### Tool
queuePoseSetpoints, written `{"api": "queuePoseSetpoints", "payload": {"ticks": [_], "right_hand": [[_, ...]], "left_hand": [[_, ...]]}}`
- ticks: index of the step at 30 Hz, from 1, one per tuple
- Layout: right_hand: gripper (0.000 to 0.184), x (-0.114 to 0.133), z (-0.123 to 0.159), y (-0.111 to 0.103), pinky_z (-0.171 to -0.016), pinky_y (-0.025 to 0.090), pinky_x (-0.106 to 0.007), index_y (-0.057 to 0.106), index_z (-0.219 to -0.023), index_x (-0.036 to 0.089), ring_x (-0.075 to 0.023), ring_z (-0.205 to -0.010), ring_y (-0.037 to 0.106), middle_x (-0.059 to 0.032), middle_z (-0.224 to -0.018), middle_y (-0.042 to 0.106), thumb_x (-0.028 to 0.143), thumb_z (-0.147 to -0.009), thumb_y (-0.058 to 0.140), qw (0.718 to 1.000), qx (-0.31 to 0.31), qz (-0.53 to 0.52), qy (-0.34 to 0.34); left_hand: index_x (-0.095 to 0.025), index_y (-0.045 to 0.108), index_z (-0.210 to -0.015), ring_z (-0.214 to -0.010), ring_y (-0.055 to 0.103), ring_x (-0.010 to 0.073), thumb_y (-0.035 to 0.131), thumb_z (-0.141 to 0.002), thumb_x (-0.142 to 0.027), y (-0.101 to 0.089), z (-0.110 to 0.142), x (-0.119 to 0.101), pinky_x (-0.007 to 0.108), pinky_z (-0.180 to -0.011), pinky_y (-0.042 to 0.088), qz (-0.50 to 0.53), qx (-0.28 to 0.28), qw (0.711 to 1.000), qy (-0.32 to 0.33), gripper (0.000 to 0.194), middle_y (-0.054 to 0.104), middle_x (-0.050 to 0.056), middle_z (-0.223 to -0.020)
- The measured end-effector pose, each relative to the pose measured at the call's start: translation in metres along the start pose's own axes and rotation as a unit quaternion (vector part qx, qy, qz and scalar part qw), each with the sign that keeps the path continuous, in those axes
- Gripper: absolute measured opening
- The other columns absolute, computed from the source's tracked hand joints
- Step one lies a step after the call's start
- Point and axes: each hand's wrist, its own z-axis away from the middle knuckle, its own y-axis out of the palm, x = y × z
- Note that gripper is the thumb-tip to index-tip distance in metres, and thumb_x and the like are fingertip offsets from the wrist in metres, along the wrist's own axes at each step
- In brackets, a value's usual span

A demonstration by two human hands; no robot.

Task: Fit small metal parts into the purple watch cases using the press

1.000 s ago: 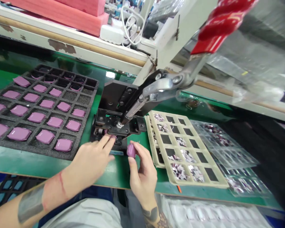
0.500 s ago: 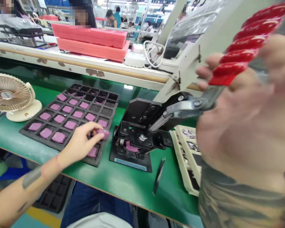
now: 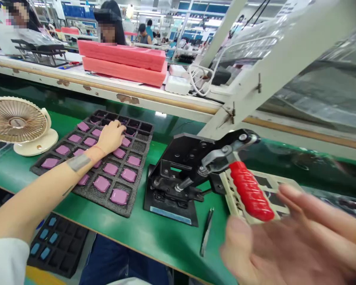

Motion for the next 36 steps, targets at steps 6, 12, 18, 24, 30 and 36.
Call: {"api": "queuePoseSetpoints", "payload": {"ticks": [6, 12, 18, 24, 30, 36], "right_hand": [[0.039, 0.003, 0.066, -0.063, -0.059, 0.055, -0.043, 0.074, -0.128, 0.021, -0.0298, -0.065, 0.072, -0.0086, -0.086, 0.077, 0.050, -0.106, 0.061, 0.879, 0.349, 0.286, 0.151], [0.031, -0.006, 0.116, -0.081, -0.053, 0.055, -0.035, 0.078, -0.123, 0.021, -0.0242, -0.062, 0.073, -0.0095, -0.099, 0.082, 0.032, -0.107, 0.054, 0.849, 0.400, 0.274, 0.211], [0.027, 0.023, 0.104, -0.080, -0.071, 0.062, -0.034, 0.074, -0.131, 0.025, -0.0221, -0.082, 0.071, -0.0058, -0.096, 0.069, 0.026, -0.104, 0.070, 0.909, 0.232, -0.020, 0.347], [0.024, 0.055, 0.110, -0.046, -0.068, 0.059, -0.039, 0.081, -0.123, 0.025, -0.0241, -0.082, 0.070, -0.0073, -0.093, 0.071, 0.020, -0.108, 0.063, 0.945, 0.061, -0.010, 0.322], [0.025, 0.076, 0.114, -0.021, -0.070, 0.068, -0.033, 0.080, -0.121, 0.028, -0.0200, -0.088, 0.079, -0.0056, -0.106, 0.078, 0.012, -0.106, 0.068, 0.877, 0.013, -0.185, 0.443], [0.026, 0.083, 0.122, -0.020, -0.084, 0.074, -0.042, 0.078, -0.120, 0.024, -0.0244, -0.100, 0.081, -0.0093, -0.107, 0.082, 0.007, -0.105, 0.067, 0.897, 0.083, -0.155, 0.405]], "left_hand": [[-0.021, 0.083, -0.119, -0.136, 0.060, 0.0329, 0.074, -0.102, -0.030, 0.016, -0.045, -0.006, 0.050, -0.121, 0.044, -0.039, 0.093, 0.995, 0.026, 0.022, 0.075, 0.013, -0.139], [-0.015, 0.081, -0.111, -0.125, 0.072, 0.0304, 0.073, -0.103, -0.026, 0.016, -0.063, -0.018, 0.047, -0.116, 0.051, -0.032, 0.056, 0.998, -0.025, 0.016, 0.081, 0.015, -0.124], [-0.013, 0.076, -0.132, -0.091, 0.082, 0.0230, 0.058, -0.112, -0.029, -0.016, 0.039, -0.067, 0.036, -0.095, 0.062, 0.151, -0.018, 0.988, 0.004, 0.031, 0.085, 0.007, -0.102], [-0.028, 0.070, -0.149, -0.086, 0.085, 0.0199, 0.074, -0.107, -0.028, -0.011, 0.210, -0.154, 0.031, -0.076, 0.070, 0.412, -0.059, 0.908, -0.043, 0.042, 0.086, 0.003, -0.113], [-0.023, 0.066, -0.147, -0.087, 0.085, 0.0209, 0.066, -0.113, -0.034, 0.056, 0.246, -0.187, 0.029, -0.074, 0.069, 0.563, 0.125, 0.806, -0.132, 0.036, 0.086, 0.007, -0.108], [-0.022, 0.065, -0.148, -0.090, 0.084, 0.0191, 0.064, -0.114, -0.036, 0.063, 0.244, -0.181, 0.029, -0.084, 0.067, 0.556, 0.141, 0.810, -0.117, 0.037, 0.084, 0.005, -0.103]]}}
